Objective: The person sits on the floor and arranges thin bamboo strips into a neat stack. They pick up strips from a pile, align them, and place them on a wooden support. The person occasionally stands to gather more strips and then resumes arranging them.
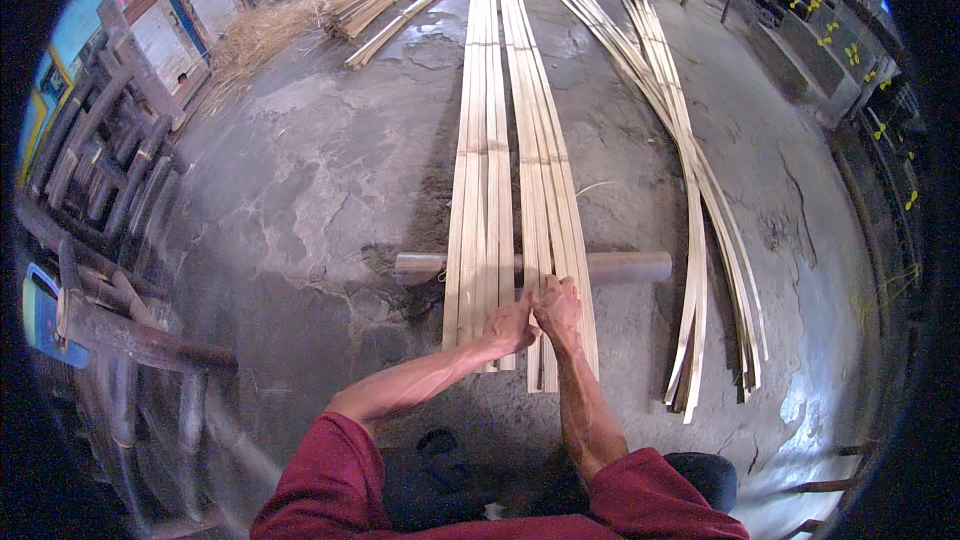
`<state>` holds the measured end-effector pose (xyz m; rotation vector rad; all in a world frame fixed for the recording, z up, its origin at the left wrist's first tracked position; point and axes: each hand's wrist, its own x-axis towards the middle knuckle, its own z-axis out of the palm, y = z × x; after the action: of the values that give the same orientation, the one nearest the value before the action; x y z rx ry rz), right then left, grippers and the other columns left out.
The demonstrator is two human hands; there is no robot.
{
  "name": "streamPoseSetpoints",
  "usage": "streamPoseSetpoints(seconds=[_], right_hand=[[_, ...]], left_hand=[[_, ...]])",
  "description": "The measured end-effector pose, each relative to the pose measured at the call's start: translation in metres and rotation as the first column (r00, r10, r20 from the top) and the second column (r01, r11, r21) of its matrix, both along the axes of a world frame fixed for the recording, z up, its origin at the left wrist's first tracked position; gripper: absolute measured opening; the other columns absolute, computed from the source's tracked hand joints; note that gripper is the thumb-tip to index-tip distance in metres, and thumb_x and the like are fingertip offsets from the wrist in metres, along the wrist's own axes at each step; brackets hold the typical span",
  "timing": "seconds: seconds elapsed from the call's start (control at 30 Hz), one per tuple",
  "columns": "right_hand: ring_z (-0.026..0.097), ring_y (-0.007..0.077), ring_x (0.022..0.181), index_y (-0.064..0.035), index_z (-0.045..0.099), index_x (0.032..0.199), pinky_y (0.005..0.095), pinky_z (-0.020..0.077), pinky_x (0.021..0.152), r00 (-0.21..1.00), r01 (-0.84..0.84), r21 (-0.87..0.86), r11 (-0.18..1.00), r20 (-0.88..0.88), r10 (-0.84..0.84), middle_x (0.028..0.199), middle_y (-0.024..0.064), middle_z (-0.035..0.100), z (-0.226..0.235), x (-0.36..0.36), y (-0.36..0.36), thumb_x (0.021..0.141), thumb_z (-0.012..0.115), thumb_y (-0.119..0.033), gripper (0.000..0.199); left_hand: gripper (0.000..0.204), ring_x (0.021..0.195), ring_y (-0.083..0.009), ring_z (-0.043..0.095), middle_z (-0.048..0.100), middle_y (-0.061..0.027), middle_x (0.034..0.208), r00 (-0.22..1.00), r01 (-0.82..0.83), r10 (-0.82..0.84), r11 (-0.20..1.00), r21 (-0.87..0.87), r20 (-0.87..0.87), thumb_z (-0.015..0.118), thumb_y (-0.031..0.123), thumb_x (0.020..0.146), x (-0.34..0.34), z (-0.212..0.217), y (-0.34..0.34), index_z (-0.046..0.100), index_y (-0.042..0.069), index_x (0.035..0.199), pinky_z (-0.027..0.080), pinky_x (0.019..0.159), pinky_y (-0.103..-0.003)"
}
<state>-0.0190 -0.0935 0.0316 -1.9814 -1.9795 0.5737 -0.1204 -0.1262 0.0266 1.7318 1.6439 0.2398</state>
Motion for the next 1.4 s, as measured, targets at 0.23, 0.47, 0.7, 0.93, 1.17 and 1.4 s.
streamPoseSetpoints(seconds=[0.23, 0.47, 0.7, 0.93, 1.17, 1.4], right_hand=[[0.048, 0.0332, 0.092, -0.0048, 0.053, 0.091, 0.0466, 0.0423, 0.07, 1.0, 0.028, 0.013, 1.0, -0.003, -0.028, 0.093, 0.016, 0.047, -0.016, 0.009, 0.003, 0.068, 0.057, -0.017, 0.026], [0.047, 0.0324, 0.093, -0.0043, 0.052, 0.093, 0.0474, 0.0405, 0.073, 0.997, 0.074, 0.058, 0.996, 0.021, -0.076, 0.094, 0.0146, 0.047, -0.014, 0.002, -0.003, 0.065, 0.052, -0.009, 0.028], [0.047, 0.0322, 0.093, -0.005, 0.052, 0.095, 0.0472, 0.0401, 0.074, 0.995, 0.1, 0.069, 0.993, 0.01, -0.101, 0.095, 0.0143, 0.047, -0.013, 0.0, -0.003, 0.067, 0.05, -0.009, 0.028], [0.048, 0.0314, 0.089, -0.0062, 0.05, 0.094, 0.0469, 0.0424, 0.071, 0.997, 0.074, 0.096, 0.993, 0.021, -0.076, 0.092, 0.0131, 0.046, -0.024, 0.006, 0.0, 0.062, 0.055, -0.008, 0.032], [0.045, 0.0324, 0.096, -0.0061, 0.051, 0.101, 0.0468, 0.0383, 0.078, 0.996, 0.089, -0.004, 0.996, -0.006, -0.089, 0.098, 0.0141, 0.046, -0.021, 0.003, 0.001, 0.063, 0.055, -0.01, 0.038], [0.047, 0.0306, 0.09, -0.0083, 0.049, 0.096, 0.0471, 0.0403, 0.072, 0.997, 0.069, 0.13, 0.989, -0.043, -0.064, 0.092, 0.0105, 0.046, -0.03, 0.008, -0.002, 0.061, 0.056, -0.011, 0.035]], left_hand=[[0.043, 0.065, -0.0312, 0.056, 0.057, -0.019, 0.072, 0.794, -0.513, 0.495, 0.857, -0.048, 0.353, 0.053, 0.018, 0.068, -0.01, -0.001, 0.005, 0.046, 0.0, 0.107, 0.043, 0.056, -0.04], [0.028, 0.067, -0.0203, 0.049, 0.048, -0.0099, 0.068, 0.724, -0.605, 0.331, 0.726, 0.326, 0.606, 0.042, 0.027, 0.083, -0.061, 0.03, -0.021, 0.047, -0.001, 0.081, 0.041, 0.062, -0.035], [0.038, 0.094, -0.0347, 0.05, 0.051, -0.0235, 0.099, 0.784, -0.608, 0.396, 0.644, 0.464, 0.478, 0.045, 0.02, 0.082, -0.106, -0.032, -0.027, 0.045, -0.004, 0.111, 0.038, 0.082, -0.039], [0.043, 0.09, -0.0324, 0.051, 0.052, -0.0216, 0.094, 0.758, -0.641, 0.447, 0.646, 0.416, 0.474, 0.047, 0.015, 0.08, -0.101, -0.046, -0.023, 0.04, -0.003, 0.119, 0.04, 0.079, -0.037], [0.042, 0.076, -0.0319, 0.05, 0.05, -0.0185, 0.081, 0.773, -0.634, 0.525, 0.673, 0.382, 0.357, 0.046, 0.014, 0.08, -0.1, -0.049, -0.022, 0.04, 0.001, 0.12, 0.041, 0.071, -0.038], [0.041, 0.073, -0.0294, 0.051, 0.05, -0.0165, 0.078, 0.776, -0.631, 0.457, 0.579, 0.517, 0.435, 0.044, 0.011, 0.08, -0.105, -0.06, -0.025, 0.041, 0.001, 0.12, 0.041, 0.069, -0.037]])
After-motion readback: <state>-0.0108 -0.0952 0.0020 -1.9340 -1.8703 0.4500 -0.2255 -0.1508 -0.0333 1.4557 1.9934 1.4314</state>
